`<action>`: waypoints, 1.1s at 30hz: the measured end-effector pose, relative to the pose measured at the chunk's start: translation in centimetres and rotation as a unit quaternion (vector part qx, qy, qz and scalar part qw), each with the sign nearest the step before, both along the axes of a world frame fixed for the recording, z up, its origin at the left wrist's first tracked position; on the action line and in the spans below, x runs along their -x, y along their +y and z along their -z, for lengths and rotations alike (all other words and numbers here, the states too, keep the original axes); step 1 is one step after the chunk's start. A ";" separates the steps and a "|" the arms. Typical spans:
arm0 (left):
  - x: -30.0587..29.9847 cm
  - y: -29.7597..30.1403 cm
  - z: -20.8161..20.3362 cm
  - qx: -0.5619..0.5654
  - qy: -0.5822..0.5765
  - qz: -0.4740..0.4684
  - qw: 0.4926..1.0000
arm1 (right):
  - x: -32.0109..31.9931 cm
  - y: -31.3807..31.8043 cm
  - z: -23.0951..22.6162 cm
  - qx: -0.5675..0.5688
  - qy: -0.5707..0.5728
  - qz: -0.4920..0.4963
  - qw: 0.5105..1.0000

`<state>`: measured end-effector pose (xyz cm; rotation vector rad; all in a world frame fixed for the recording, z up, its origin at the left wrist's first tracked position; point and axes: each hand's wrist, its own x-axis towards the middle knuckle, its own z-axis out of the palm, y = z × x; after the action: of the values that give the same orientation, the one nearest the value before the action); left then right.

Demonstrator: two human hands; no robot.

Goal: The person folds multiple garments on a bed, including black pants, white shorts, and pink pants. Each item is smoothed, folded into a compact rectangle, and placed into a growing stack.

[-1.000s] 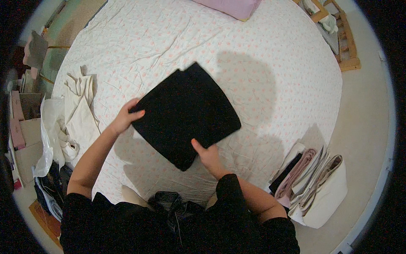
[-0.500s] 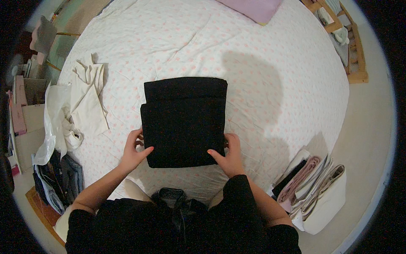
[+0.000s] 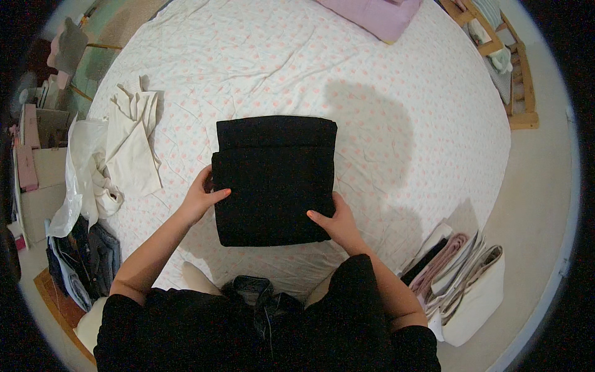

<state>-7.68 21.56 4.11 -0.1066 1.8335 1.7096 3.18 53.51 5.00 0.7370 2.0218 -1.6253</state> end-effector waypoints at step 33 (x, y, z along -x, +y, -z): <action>-5.8 -3.4 -0.1 -0.052 0.105 0.389 0.914 | 5.8 1.7 0.7 0.189 -0.155 -0.107 0.964</action>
<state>-1.93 18.13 4.19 0.7803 1.5939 1.2549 -2.60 55.24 4.30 0.5675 1.4615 -1.5893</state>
